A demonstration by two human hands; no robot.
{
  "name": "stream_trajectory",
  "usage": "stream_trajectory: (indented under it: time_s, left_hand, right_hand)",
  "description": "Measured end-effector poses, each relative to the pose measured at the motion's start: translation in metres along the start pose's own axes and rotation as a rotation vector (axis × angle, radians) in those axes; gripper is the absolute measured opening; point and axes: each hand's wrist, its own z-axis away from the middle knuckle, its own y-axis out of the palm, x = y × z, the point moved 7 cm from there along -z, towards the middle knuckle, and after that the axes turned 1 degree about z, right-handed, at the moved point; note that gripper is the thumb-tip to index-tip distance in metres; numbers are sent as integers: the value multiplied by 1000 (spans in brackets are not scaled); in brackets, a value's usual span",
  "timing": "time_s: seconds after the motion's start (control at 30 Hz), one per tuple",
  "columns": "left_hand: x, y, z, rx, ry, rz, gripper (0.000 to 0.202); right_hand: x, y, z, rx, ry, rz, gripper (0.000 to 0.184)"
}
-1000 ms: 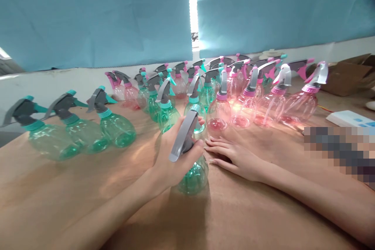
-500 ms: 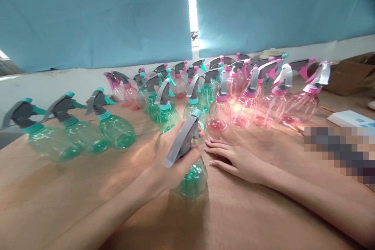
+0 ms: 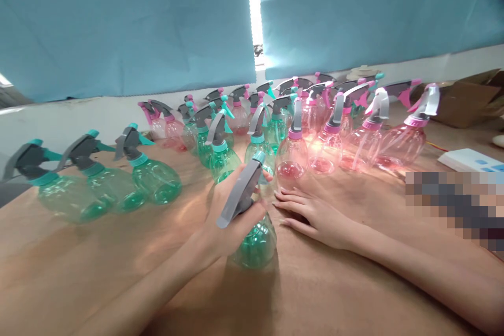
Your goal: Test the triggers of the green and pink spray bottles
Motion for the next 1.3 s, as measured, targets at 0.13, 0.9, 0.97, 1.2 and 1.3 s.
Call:
stream_trajectory:
  time_s: [0.13,0.9,0.97,1.2,1.3]
  left_hand:
    - [-1,-2,0,-52,1,-33,28]
    - [6,-16,10,-202,-15,-74,37]
    - [8,-24,14,-217,-30,-78,34]
    - [23,-60,35,-270,-102,-106,29]
    - [35,-73,43,-250,-121,-103,33]
  right_hand:
    - [1,0,0,-5,-15,23,44]
    - [79,-27,-9,-33,-16,-220,73]
    - [90,-25,-18,-65,11,-219,74]
    - [123,-1,-58,-180,63,-188,66]
    - [138,8,-75,-240,31,-162,62]
